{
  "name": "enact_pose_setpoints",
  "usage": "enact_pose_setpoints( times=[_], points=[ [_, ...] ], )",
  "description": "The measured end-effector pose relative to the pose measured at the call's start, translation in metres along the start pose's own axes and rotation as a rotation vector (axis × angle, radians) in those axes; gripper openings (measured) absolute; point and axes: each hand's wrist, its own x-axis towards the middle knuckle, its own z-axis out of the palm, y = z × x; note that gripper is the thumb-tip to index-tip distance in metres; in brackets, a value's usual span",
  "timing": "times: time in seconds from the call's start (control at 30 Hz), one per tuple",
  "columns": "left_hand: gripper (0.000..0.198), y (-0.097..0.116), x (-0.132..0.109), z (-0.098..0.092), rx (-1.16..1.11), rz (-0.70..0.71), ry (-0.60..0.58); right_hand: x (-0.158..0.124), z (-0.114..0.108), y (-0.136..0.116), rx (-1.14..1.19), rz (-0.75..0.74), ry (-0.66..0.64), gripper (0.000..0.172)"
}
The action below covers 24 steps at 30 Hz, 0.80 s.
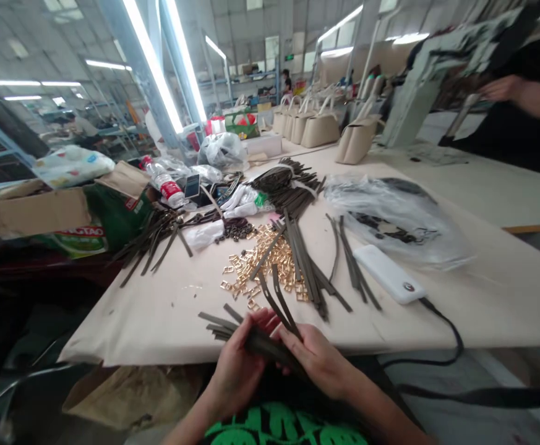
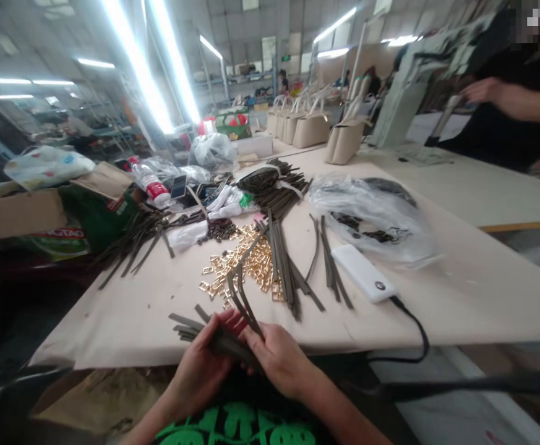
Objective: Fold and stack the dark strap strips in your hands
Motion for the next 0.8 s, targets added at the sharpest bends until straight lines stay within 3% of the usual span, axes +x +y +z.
enact_pose_setpoints(
  times=[0.1,0.2,0.27,0.33,0.43,0.47,0.53,0.57,0.6,0.63,0.7,0.73,0.77,0.8],
  points=[
    [0.018,0.007,0.003,-0.009,-0.082,-0.013,0.122,0.004,-0.032,-0.01,-0.12,0.018,0.169,0.042],
    [0.018,0.007,0.006,-0.017,-0.121,-0.04,0.206,0.018,-0.073,-0.022,-0.381,0.034,0.36,0.038],
    [0.021,0.007,0.007,-0.018,-0.149,-0.061,0.228,0.036,-0.101,-0.032,-0.6,0.11,0.476,0.034],
    [0.024,0.008,0.007,-0.015,-0.166,-0.069,0.228,0.056,-0.127,-0.042,-0.658,0.177,0.526,0.03],
    [0.031,0.017,0.004,-0.004,-0.187,-0.041,0.237,0.075,-0.147,-0.057,-0.735,0.199,0.677,0.031],
    [0.033,0.022,0.003,0.0,-0.196,-0.023,0.25,0.076,-0.146,-0.063,-0.771,0.149,0.758,0.04],
    [0.036,0.038,-0.001,0.009,-0.212,0.032,0.281,0.066,-0.134,-0.075,-0.765,-0.181,0.894,0.044],
    [0.038,0.047,-0.004,0.013,-0.218,0.065,0.286,0.056,-0.123,-0.082,-0.631,-0.307,0.828,0.038],
    [0.04,0.057,-0.008,0.017,-0.221,0.115,0.282,0.043,-0.11,-0.088,-0.464,-0.371,0.641,0.031],
    [0.041,0.067,-0.014,0.022,-0.216,0.186,0.263,0.029,-0.096,-0.094,-0.31,-0.386,0.355,0.029],
    [0.039,0.084,-0.027,0.032,-0.17,0.405,0.169,0.005,-0.065,-0.101,-0.115,-0.367,-0.344,0.039],
    [0.036,0.089,-0.035,0.038,-0.124,0.542,0.105,-0.003,-0.05,-0.1,-0.045,-0.331,-0.573,0.047],
    [0.032,0.092,-0.042,0.042,-0.062,0.68,0.036,-0.007,-0.035,-0.097,0.002,-0.299,-0.682,0.053],
    [0.029,0.092,-0.048,0.046,0.016,0.802,-0.031,-0.008,-0.021,-0.092,0.029,-0.269,-0.655,0.058]
  ],
)
